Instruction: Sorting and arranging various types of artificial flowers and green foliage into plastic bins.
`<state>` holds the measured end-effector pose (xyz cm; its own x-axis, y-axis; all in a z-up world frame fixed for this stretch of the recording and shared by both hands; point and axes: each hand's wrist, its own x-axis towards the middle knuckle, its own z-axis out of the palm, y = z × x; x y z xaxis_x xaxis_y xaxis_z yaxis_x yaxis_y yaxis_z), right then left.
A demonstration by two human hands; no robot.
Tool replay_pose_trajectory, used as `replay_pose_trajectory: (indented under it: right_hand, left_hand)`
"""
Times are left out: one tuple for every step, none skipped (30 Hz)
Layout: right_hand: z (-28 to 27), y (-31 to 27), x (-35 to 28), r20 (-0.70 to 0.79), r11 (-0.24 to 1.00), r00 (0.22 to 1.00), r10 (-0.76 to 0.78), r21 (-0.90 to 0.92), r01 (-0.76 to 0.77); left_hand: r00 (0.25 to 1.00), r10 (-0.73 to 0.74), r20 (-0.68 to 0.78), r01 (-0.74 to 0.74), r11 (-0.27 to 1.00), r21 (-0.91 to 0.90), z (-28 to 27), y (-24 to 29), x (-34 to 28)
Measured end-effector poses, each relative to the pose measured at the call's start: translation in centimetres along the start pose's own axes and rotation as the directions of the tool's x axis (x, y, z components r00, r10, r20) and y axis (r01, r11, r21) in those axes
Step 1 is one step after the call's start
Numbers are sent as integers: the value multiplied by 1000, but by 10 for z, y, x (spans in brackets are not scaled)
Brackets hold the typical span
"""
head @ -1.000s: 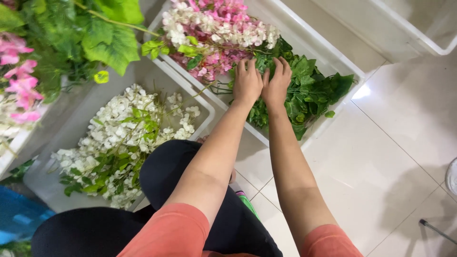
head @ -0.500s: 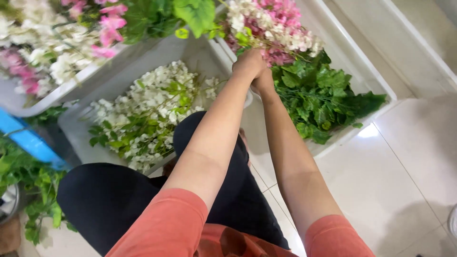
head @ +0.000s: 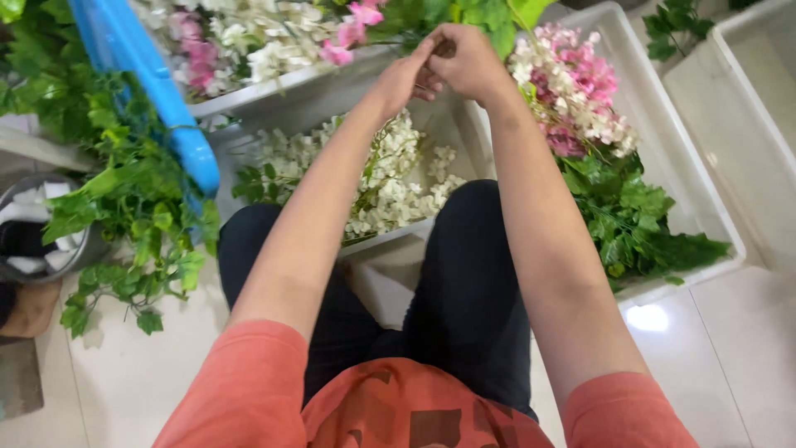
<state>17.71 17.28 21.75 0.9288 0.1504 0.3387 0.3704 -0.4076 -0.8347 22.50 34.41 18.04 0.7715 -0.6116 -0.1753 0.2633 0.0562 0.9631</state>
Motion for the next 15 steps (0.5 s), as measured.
replay_pose_trajectory:
  right_hand:
    - [8, -18, 6, 12, 1000, 1000, -7, 2, 7]
    - [16, -35, 12, 30, 1000, 999, -23, -7, 23]
    - [23, -51, 17, 48, 999, 998, -39, -16, 39]
    - [32, -58, 19, 56, 999, 998, -42, -15, 43]
    - [40, -63, 22, 43, 995, 998, -54, 89, 50]
    - [49, -68, 23, 30, 980, 998, -62, 194, 55]
    - [57, -64, 24, 39, 979, 997, -63, 196, 54]
    - [62, -61, 26, -24, 961, 999, -33, 275, 39]
    - [67, -57, 27, -84, 935, 996, 3, 353, 27]
    - [68, -50, 28, -74, 934, 997, 3, 356, 24]
    - [68, -43, 29, -151, 925, 982, 110, 377, -46]
    - [65, -36, 30, -228, 910, 949, 217, 398, -112]
    - [67, -31, 24, -223, 910, 950, 217, 397, -114]
    - [65, -26, 20, -211, 887, 898, 387, 351, -300]
    - [62, -21, 17, -208, 826, 813, 544, 302, -475]
  left_hand:
    - [1000, 6, -12, -6, 1000, -3, -10, 9, -18]
    - [997, 81, 19, -80, 996, -41, -20, 18, -37]
    - [986, 157, 48, -153, 985, -80, -29, 26, -54]
    - [986, 161, 39, -157, 984, -82, -40, 24, -61]
    - [973, 225, 44, -223, 973, -57, -51, 22, -66]
    - [957, 285, 48, -284, 958, -31, -62, 17, -73]
    - [957, 286, 38, -285, 958, -33, -67, 10, -72]
    - [964, 264, 33, -265, 963, 52, -72, 3, -70]
    - [970, 241, 25, -242, 961, 136, -76, -3, -68]
    - [971, 240, 15, -240, 962, 134, -74, -3, -72]
    - [984, 176, -34, -164, 959, 233, -72, -2, -76]
    - [990, 117, -82, -84, 942, 325, -69, -2, -78]
    - [989, 117, -86, -84, 943, 322, -70, -6, -83]
    - [992, 58, -115, 9, 863, 506, -70, -8, -83]
    - [988, 4, -156, 102, 740, 664, -70, -10, -82]
